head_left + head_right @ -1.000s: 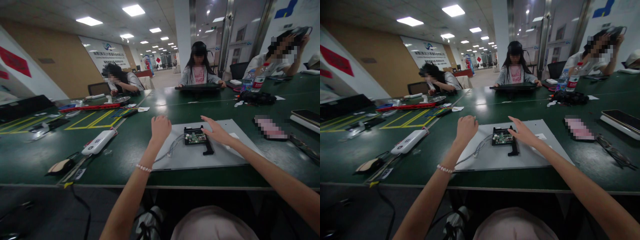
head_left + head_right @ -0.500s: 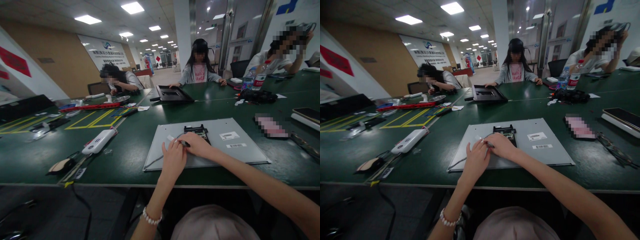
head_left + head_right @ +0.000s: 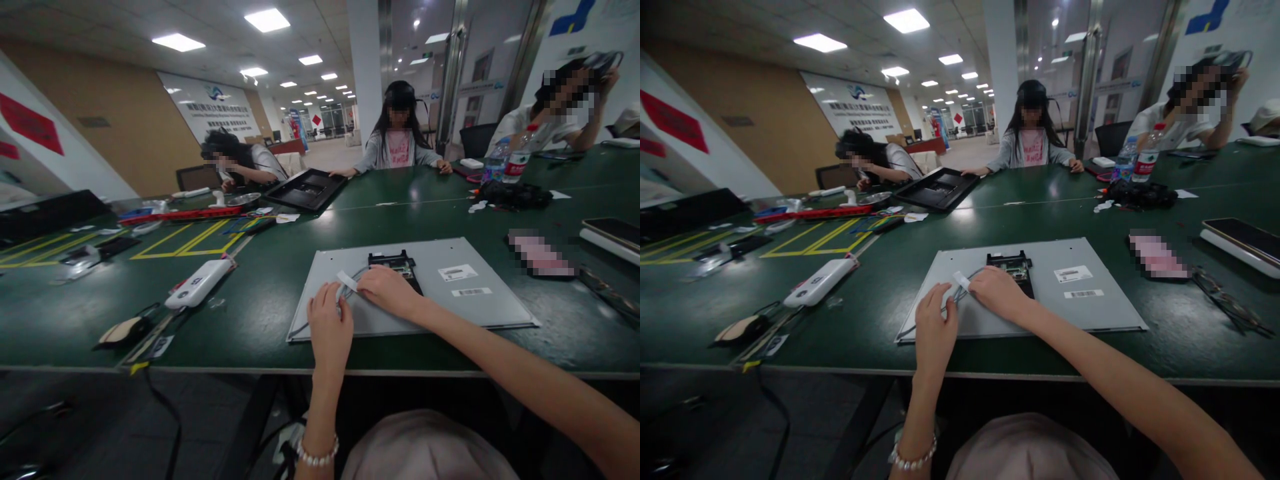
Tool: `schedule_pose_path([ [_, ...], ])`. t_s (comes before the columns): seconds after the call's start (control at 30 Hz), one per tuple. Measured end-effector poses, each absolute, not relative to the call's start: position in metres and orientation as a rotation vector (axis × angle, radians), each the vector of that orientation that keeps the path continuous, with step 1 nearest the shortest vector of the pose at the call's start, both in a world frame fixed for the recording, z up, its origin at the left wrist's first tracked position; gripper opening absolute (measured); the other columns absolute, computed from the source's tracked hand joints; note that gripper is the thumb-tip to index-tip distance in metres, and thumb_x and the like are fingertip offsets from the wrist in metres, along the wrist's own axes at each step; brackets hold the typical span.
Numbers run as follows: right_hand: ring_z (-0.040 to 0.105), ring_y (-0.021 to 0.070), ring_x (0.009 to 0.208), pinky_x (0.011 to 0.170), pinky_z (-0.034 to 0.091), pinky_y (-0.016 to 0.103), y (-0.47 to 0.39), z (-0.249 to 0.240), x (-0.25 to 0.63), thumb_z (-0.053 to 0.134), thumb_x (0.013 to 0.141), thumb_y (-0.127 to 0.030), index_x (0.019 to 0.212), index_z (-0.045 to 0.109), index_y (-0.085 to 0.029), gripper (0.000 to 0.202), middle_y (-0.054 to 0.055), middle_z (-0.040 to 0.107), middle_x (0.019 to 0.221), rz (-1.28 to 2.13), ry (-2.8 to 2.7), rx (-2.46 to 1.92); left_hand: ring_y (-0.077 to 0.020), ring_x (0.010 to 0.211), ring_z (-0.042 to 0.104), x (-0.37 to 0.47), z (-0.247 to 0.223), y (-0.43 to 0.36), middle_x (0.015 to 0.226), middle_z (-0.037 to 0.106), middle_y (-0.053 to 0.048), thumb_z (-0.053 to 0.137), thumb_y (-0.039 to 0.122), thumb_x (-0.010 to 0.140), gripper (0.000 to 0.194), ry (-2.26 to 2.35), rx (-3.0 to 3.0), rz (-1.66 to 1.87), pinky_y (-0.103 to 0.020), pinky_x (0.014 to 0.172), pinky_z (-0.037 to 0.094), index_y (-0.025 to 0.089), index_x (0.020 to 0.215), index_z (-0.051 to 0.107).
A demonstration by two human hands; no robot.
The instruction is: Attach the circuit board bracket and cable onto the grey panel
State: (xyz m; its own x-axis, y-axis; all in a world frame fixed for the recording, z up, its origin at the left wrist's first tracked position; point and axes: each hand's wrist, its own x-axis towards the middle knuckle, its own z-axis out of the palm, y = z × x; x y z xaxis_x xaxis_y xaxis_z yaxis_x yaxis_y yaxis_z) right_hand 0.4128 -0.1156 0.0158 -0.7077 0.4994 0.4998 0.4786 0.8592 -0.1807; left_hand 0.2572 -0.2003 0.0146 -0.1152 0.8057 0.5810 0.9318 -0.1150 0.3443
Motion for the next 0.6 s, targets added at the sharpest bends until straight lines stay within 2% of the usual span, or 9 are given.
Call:
schedule_pose_path([
  [0.13,0.064,0.0192,0.093,0.094,0.041,0.035,-0.119,0.015,0.412,0.056,0.089,-0.008,0.088,0.07,-0.016,0.016,0.008,0.072,0.093,0.056,-2.479,-0.638,-0.0212,0.128,0.049,0.257,0.01,-0.198,0.129,0.06,-0.011,0.036,0.014,0.092,0.038,-1.89,-2.0,-1.028,-0.039,0.109,0.037,0.017,0.125,0.056],
  [0.23,0.064,0.0194,0.092,0.094,0.042,0.036,-0.122,0.014,0.411,0.057,0.088,-0.007,0.087,0.07,-0.016,0.016,0.008,0.072,0.093,0.057,-2.501,-0.615,-0.0218,0.132,0.046,0.257,0.005,-0.196,0.133,0.059,-0.011,0.035,0.012,0.092,0.04,-1.916,-2.06,-0.881,-0.041,0.11,0.035,0.016,0.126,0.057],
  [0.5,0.065,0.0194,0.092,0.103,0.039,0.039,-0.123,0.011,0.41,0.055,0.09,-0.01,0.086,0.07,-0.017,0.016,0.007,0.072,0.095,-0.008,-2.567,-0.624,-0.0238,0.136,0.041,0.26,-0.001,-0.194,0.141,0.052,-0.011,0.036,0.011,0.093,0.041,-1.926,-2.154,-0.561,-0.043,0.111,0.032,0.016,0.127,0.058],
  [0.6,0.065,0.0199,0.096,0.106,0.036,0.041,-0.125,0.011,0.411,0.054,0.09,-0.01,0.088,0.069,-0.017,0.017,0.008,0.072,0.098,-0.006,-2.597,-0.612,-0.0242,0.133,0.044,0.262,0.002,-0.193,0.139,0.054,-0.012,0.036,0.012,0.094,0.04,-1.956,-2.167,-0.508,-0.043,0.11,0.033,0.016,0.126,0.058],
])
